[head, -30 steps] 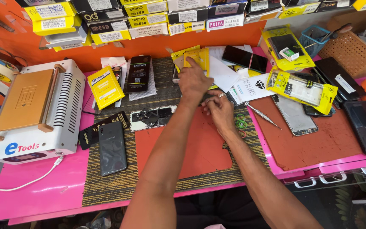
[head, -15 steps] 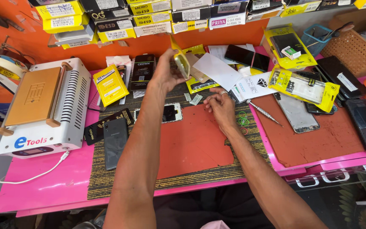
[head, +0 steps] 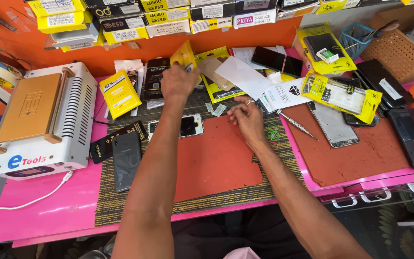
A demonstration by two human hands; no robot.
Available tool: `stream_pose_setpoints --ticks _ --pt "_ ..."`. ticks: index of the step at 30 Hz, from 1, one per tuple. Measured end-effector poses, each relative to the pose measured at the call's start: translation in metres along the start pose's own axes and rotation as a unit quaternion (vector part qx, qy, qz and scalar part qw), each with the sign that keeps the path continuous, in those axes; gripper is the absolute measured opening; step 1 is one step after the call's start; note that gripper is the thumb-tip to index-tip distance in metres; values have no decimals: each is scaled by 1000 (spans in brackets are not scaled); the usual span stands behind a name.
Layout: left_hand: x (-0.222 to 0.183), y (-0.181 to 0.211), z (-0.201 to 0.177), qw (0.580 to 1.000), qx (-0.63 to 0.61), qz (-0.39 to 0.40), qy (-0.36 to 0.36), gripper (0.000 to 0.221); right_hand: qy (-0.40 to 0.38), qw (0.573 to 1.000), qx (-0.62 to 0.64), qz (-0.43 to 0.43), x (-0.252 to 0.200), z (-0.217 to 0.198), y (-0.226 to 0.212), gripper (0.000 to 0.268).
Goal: The person handles a disassembled smartphone, applies adhesive from a bottle to the internal frame, and places a battery into the device. The person then picks up a second smartphone and places it on a heating tool.
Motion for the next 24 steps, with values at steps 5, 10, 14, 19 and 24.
stream_pose_setpoints --ticks 5,10,14,19,24 --pt "-8 10 14 991 107 82 24 53 1 1000 7 -3 1 -1 3 32" --pt "-12 18 24 968 196 140 63 49 -1 1000 4 -1 1 0 3 31" --pt "-15 19 32 954 239 161 83 51 -2 1000 -1 -6 2 -1 5 31" --pt "-18 12 33 960 217 159 78 49 -2 1000 0 -6 3 0 6 31" --pt "-38 15 13 961 128 210 130 38 -9 1000 6 -15 5 1 7 30"
Point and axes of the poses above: each hand's wrist, its own x-axis towards the middle knuckle, its own z-axis out of the palm, y = z × x, the point moved 10 cm from there along x, towards the middle knuckle, and after that the axes turned 5 degrees about y, right-handed, at the moved point
